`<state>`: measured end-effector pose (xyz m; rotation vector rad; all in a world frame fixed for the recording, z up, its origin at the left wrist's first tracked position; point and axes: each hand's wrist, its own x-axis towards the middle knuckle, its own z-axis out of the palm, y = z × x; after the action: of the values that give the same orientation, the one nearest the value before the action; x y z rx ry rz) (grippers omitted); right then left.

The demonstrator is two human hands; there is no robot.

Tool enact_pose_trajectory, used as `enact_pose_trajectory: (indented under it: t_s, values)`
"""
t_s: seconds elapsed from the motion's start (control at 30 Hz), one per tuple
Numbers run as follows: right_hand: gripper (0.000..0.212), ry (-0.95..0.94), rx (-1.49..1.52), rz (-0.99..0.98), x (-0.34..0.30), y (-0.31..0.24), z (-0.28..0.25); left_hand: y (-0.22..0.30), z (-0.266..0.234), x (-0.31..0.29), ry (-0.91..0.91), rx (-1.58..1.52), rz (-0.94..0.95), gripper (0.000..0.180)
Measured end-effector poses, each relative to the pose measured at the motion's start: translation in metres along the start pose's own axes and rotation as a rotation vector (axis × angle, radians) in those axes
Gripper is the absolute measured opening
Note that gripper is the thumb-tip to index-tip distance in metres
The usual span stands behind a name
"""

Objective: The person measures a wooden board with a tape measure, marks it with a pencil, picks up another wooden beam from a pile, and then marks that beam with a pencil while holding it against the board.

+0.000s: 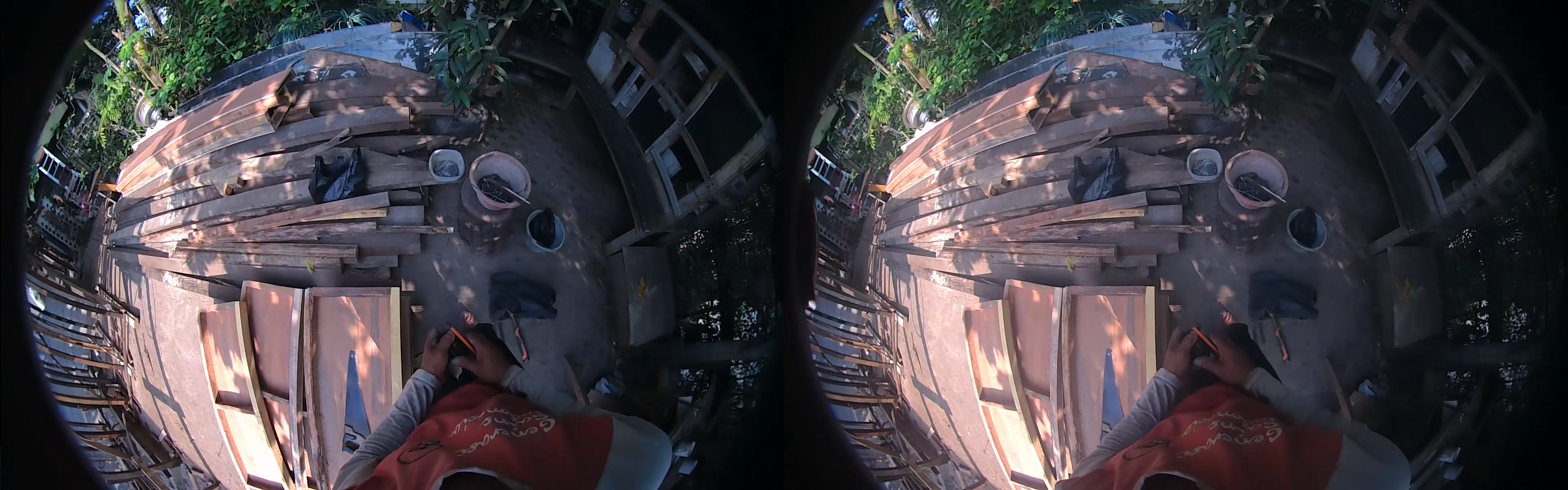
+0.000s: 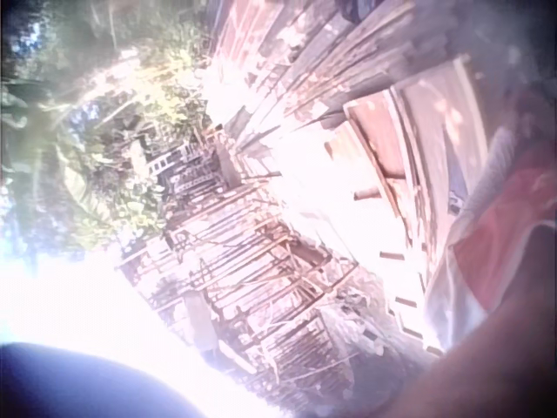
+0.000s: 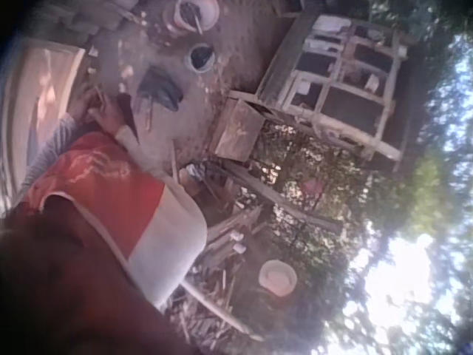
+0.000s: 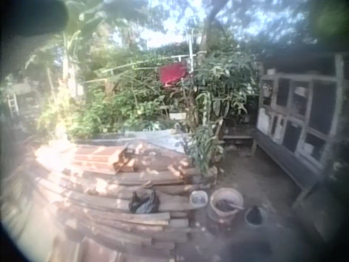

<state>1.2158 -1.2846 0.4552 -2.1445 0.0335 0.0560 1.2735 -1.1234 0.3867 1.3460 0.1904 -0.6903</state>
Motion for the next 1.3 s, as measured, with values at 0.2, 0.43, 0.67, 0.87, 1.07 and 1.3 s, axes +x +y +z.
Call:
enact_pose_trajectory:
  t_s: [0.2,0.43,0.67,0.87,1.07,1.3]
  values:
    - [0.054,0.165,0.350,0.197,0.115,0.080,-0.062,0.095,0.071,0.080,-0.104,-0.354,-0.069,0.049]
    - [0.034,0.420,0.500,0.543,0.356,0.228,-0.230,0.026,-0.064,0.144,0.706,-0.106,-0.028,0.036]
    - [0.051,0.121,-0.163,0.619,0.498,0.417,-0.249,-0.055,0.016,0.026,0.930,-0.036,-0.774,0.042]
    - [0.059,0.042,-0.289,0.756,0.512,0.415,-0.221,-0.062,0.105,0.023,0.659,0.331,-0.765,0.042]
    - [0.056,-0.054,-0.314,0.619,0.494,0.428,-0.230,-0.079,0.143,0.032,0.601,0.388,-0.692,0.043]
    - [0.028,0.038,0.215,0.692,0.424,0.429,-0.236,-0.087,0.153,0.009,0.886,0.322,-0.579,0.044]
